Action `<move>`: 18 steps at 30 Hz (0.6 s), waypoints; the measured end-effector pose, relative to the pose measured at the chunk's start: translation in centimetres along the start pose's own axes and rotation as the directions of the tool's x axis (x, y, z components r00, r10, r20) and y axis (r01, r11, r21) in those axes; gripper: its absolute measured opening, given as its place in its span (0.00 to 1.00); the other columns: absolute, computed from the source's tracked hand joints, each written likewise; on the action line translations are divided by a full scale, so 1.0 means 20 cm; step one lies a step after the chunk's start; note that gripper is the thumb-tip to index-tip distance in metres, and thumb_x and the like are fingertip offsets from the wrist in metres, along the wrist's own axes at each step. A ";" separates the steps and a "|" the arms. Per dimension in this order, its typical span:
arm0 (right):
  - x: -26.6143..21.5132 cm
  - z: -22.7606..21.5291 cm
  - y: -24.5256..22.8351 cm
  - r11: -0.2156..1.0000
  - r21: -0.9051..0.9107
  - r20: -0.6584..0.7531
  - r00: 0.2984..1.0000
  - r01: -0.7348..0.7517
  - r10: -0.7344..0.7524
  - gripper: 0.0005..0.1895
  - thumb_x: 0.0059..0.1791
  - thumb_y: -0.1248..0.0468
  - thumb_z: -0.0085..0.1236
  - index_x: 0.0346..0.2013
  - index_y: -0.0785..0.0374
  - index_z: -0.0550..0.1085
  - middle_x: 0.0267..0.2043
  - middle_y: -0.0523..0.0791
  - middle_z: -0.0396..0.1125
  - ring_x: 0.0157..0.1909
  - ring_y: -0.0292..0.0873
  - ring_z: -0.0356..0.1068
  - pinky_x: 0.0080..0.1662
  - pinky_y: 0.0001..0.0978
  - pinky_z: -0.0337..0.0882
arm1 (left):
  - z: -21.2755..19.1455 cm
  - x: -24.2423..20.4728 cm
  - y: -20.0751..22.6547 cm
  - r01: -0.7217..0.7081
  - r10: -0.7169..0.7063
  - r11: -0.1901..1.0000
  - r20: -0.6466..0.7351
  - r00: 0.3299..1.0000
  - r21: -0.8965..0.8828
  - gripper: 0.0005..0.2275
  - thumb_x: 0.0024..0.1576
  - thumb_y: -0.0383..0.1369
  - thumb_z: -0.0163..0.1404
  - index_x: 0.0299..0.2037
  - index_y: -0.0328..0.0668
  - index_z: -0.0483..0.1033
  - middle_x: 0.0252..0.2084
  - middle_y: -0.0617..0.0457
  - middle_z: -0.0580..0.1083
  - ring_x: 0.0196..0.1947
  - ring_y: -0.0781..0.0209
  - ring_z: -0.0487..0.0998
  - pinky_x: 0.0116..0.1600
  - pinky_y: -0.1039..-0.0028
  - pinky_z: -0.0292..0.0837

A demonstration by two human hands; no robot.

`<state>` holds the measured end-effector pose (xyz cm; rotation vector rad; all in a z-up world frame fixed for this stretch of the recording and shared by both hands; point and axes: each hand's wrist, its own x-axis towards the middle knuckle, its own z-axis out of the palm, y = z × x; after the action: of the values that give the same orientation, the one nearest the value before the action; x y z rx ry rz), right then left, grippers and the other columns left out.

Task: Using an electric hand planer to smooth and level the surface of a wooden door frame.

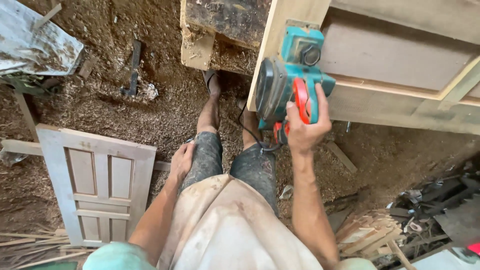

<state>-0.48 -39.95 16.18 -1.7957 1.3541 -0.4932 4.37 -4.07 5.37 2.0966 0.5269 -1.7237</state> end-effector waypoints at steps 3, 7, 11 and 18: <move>0.11 -0.06 -0.06 0.993 0.058 -0.006 0.995 -0.100 0.101 0.33 0.43 0.69 0.68 0.63 0.61 0.72 0.34 0.56 0.76 0.26 0.45 0.76 0.29 0.33 0.76 | -0.01 0.02 0.02 0.011 -0.012 1.000 -0.013 1.000 -0.005 0.31 0.59 0.66 0.40 0.60 0.54 0.77 0.61 0.35 0.73 0.68 0.36 0.67 0.72 0.52 0.59; 0.04 -0.28 -0.11 0.987 0.037 -0.021 0.987 -0.157 0.158 0.33 0.44 0.73 0.66 0.65 0.62 0.71 0.34 0.57 0.75 0.25 0.45 0.75 0.28 0.33 0.74 | 0.03 0.00 -0.01 0.016 -0.016 1.000 -0.019 1.000 -0.023 0.33 0.61 0.65 0.39 0.60 0.48 0.76 0.61 0.32 0.73 0.68 0.35 0.66 0.72 0.51 0.58; -0.10 -0.41 -0.11 0.976 -0.056 -0.069 0.976 -0.212 0.208 0.34 0.44 0.72 0.64 0.66 0.61 0.71 0.33 0.57 0.73 0.24 0.44 0.73 0.27 0.32 0.72 | 0.06 -0.01 -0.01 0.011 -0.012 0.999 -0.016 1.000 -0.049 0.30 0.60 0.64 0.41 0.59 0.54 0.78 0.60 0.38 0.74 0.67 0.37 0.68 0.71 0.53 0.60; -0.36 -0.23 0.16 0.986 -0.071 -0.069 0.987 -0.149 0.144 0.34 0.39 0.73 0.64 0.62 0.64 0.74 0.35 0.59 0.74 0.26 0.45 0.74 0.31 0.33 0.75 | 0.03 0.02 0.04 0.003 -0.003 1.000 -0.017 1.000 -0.023 0.30 0.60 0.64 0.41 0.59 0.52 0.78 0.59 0.34 0.74 0.66 0.34 0.67 0.71 0.50 0.60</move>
<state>-8.28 -35.26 17.58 -1.7375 1.5549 -0.4271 4.34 -4.98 4.96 2.0973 0.5526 -1.6949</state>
